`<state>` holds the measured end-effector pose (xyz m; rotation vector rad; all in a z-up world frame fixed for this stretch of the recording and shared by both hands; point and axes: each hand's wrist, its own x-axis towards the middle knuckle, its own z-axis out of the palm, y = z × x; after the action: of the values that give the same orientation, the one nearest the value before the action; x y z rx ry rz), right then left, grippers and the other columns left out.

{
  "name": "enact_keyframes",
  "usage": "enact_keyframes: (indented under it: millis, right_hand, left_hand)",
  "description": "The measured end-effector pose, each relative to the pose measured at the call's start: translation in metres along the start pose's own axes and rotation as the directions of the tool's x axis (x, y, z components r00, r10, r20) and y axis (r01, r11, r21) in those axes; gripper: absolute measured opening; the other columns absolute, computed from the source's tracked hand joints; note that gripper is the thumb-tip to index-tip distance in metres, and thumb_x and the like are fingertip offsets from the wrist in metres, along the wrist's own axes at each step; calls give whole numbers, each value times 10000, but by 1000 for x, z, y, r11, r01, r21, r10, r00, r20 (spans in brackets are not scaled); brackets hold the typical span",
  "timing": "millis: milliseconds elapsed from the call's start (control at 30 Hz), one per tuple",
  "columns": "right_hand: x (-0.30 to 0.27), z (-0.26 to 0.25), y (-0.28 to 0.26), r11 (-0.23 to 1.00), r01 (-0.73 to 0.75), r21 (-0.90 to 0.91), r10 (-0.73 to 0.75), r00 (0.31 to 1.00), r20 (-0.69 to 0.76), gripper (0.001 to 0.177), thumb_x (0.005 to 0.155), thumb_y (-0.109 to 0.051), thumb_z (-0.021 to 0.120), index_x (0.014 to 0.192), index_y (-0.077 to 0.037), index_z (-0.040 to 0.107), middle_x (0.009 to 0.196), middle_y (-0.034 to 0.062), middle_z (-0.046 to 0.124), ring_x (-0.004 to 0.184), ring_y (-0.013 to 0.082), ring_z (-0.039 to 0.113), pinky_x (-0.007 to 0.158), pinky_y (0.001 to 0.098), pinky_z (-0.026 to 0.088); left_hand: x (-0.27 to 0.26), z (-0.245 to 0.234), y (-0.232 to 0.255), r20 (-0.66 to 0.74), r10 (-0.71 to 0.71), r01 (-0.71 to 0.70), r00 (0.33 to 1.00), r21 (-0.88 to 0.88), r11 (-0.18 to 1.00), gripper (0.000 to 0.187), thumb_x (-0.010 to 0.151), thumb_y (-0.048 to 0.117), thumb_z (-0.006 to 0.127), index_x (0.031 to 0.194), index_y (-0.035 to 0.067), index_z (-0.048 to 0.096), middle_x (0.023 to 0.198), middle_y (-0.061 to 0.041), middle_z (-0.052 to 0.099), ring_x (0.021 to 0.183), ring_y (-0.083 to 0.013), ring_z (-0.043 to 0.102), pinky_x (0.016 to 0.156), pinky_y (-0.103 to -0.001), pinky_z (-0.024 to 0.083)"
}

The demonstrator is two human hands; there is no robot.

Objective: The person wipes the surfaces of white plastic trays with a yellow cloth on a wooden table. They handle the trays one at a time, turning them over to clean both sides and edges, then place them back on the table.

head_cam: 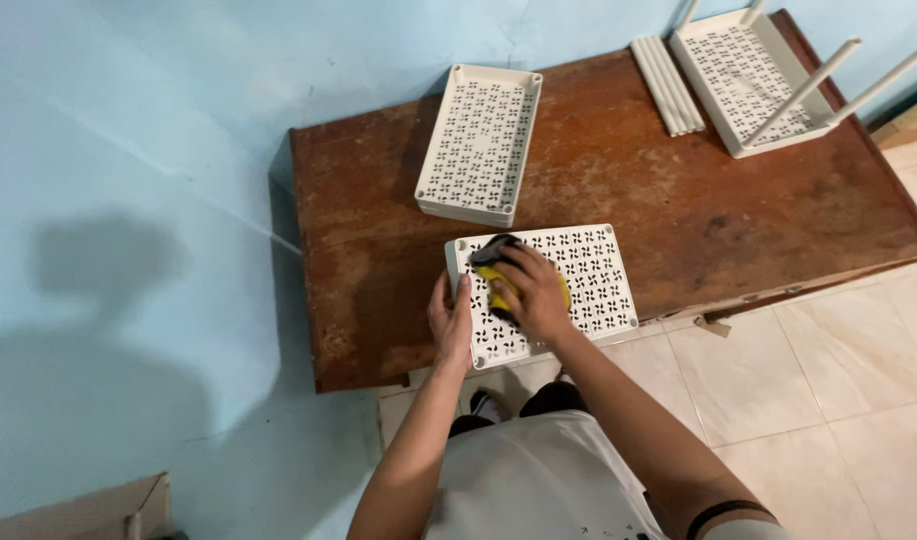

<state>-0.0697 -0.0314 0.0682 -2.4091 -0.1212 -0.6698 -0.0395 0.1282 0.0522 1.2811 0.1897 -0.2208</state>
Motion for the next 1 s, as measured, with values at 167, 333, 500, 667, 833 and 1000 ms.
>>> enact_keyframes:
  millis: [167, 333, 500, 667, 833, 1000]
  right_hand:
    - [3, -3, 46, 924, -374, 81, 380, 921, -90, 325, 994, -270, 625, 1239, -75, 711, 1465, 134, 613, 1367, 373, 551, 1152, 492, 456]
    - [21, 26, -2, 905, -414, 92, 411, 910, 58, 409, 1003, -263, 541, 1351, -88, 668, 1518, 169, 541, 1427, 400, 454, 1122, 526, 405]
    - [15, 39, -60, 983, 23, 181, -39, 995, 88, 431, 940, -220, 649, 1338, -55, 670, 1509, 161, 549, 1447, 426, 453, 1175, 515, 403]
    - [1, 30, -14, 972, 221, 82, -230, 965, 127, 386, 922, -194, 711, 1289, -80, 671, 1494, 162, 567, 1398, 405, 498, 1156, 490, 429]
    - [-31, 27, 68, 983, -28, -180, 53, 989, 136, 345, 866, -144, 701, 1208, -101, 687, 1267, 175, 623, 1129, 444, 561, 956, 527, 489]
    - [-42, 31, 120, 943, -303, -140, 302, 953, -23, 354, 941, -186, 689, 1267, -59, 640, 1231, 255, 569, 1137, 476, 539, 973, 531, 472]
  left_hand:
    - [-14, -24, 26, -48, -2, -1, 999, -57, 998, 573, 970, 231, 690, 1488, 48, 524, 1267, -126, 706, 1061, -178, 689, 877, -335, 577]
    - [-14, -30, 22, -114, -10, 9, 993, -8, 1000, 594, 940, 195, 705, 1490, 73, 516, 1200, -107, 725, 997, -160, 696, 820, -312, 586]
    - [-6, -45, 15, -53, 159, -165, 986, -134, 977, 528, 972, 118, 712, 1463, -7, 561, 1202, -73, 712, 994, -111, 657, 823, -274, 552]
    - [-10, -79, 21, -29, 176, -177, 984, -251, 952, 549, 967, 93, 700, 1482, 6, 529, 1194, -77, 714, 981, -112, 668, 825, -273, 564]
    - [-12, -114, 37, -61, 311, -317, 949, -205, 926, 547, 975, 78, 699, 1481, -19, 517, 1197, -121, 725, 987, -149, 692, 828, -309, 589]
    - [-7, -133, 63, -167, 383, -416, 909, -270, 868, 616, 974, 116, 701, 1528, -9, 462, 1275, -127, 683, 1071, -174, 678, 894, -327, 583]
